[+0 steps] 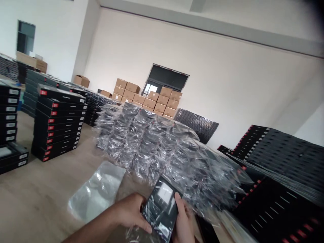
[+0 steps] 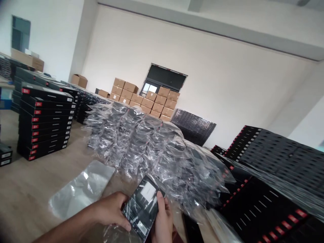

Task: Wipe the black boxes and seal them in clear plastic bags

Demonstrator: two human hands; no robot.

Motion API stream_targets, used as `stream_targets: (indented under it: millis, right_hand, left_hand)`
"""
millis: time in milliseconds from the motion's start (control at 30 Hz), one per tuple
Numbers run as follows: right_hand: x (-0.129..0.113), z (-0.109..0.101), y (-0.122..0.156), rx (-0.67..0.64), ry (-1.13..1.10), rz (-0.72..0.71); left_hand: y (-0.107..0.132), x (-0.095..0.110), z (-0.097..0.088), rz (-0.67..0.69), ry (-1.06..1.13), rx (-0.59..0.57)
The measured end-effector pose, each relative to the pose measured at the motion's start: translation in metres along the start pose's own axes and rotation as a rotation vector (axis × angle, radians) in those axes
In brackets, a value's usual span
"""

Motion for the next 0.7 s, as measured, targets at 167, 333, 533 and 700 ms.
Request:
stream_targets:
  millis: [167,333,533,700]
  right_hand:
    - [0.002,0.015,0.016,-0.337,0.215,-0.151]
    - [0.022,0.027,0.033,-0.736,0.668,-0.553]
    - [0.047,0.024,0.025,-0.775,1.049,-0.742]
    - [0.054,0.015,0.014,-0.711,1.116,-0.816]
  left_hand:
    - [0.006,0.025,-0.004,0.225,0.265,0.100]
    - [0.023,0.064,-0.021,0.346,0.345,0.328]
    - [0.039,0.172,-0.075,0.379,0.052,0.528]
    - [0.014,0.262,-0.149,0.136,-0.526,0.682]
Point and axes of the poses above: each hand's wrist, its own y-axis away from the middle knuckle, its own z-axis out of the palm, x = y × z, the point moved 3 cm from there along -y, towards the middle knuckle, and after that the axes turned 11 degrees about -z, right-handed, at the moved point
